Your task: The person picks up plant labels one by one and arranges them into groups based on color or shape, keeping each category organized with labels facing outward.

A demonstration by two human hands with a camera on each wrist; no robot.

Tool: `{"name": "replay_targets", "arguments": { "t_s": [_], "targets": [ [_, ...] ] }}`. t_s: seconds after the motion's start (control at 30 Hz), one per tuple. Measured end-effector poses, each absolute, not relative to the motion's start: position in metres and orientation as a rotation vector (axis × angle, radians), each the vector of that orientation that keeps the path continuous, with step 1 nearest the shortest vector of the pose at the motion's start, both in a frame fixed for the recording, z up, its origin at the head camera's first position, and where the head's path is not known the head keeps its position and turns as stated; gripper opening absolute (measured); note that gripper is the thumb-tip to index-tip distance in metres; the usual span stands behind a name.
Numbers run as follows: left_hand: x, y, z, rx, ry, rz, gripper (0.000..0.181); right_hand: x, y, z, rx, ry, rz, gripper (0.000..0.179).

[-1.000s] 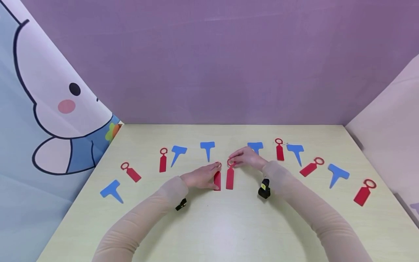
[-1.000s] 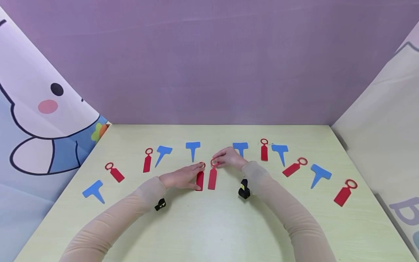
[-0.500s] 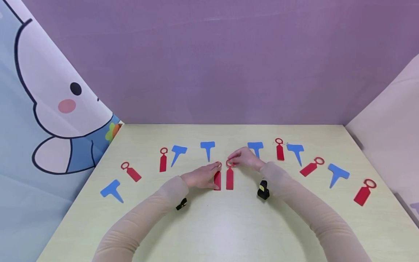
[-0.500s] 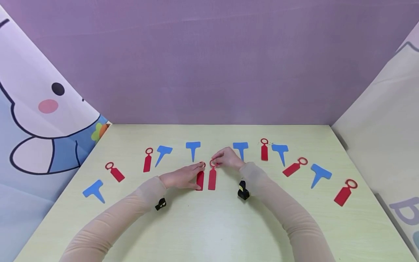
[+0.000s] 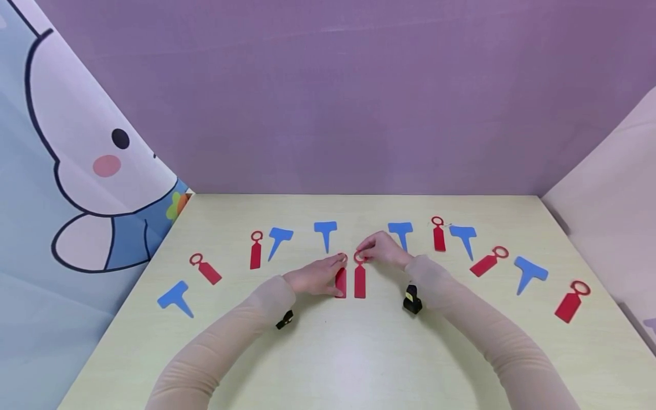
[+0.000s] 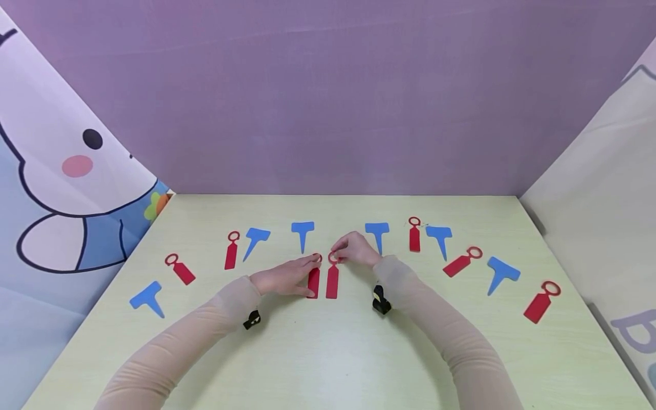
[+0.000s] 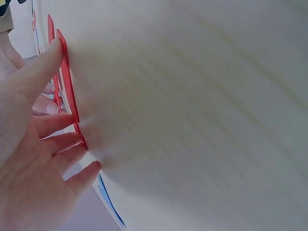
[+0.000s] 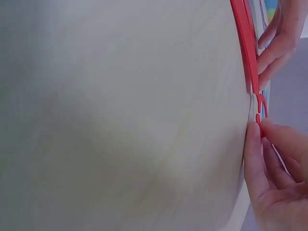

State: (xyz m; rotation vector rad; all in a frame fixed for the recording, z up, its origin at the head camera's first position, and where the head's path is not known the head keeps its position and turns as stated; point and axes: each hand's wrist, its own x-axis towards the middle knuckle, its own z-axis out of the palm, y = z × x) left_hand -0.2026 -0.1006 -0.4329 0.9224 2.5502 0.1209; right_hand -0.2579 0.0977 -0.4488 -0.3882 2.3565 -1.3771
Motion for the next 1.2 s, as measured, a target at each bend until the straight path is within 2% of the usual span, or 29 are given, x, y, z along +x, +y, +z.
{"name": "replay_targets", "arguments": {
  "t_s": [0.4, 0.97, 1.2],
  "targets": [
    [-0.201, -0.1, -0.43, 0.939, 2.547, 0.118, 0.081, -0.254, 0.098, -0.447, -0.417, 2.397, -1.331, 0.015],
    [-0.203, -0.1, -0.432, 0.941, 2.547, 0.102, 0.081, -0.245, 0.106, -0.437, -0.504, 2.484, -1.239, 0.023],
    [-0.202, -0.1, -0.432, 0.944, 2.551, 0.093, 0.08, -0.237, 0.114, -0.425, -0.673, 2.544, -1.198, 0.022]
  ]
}}
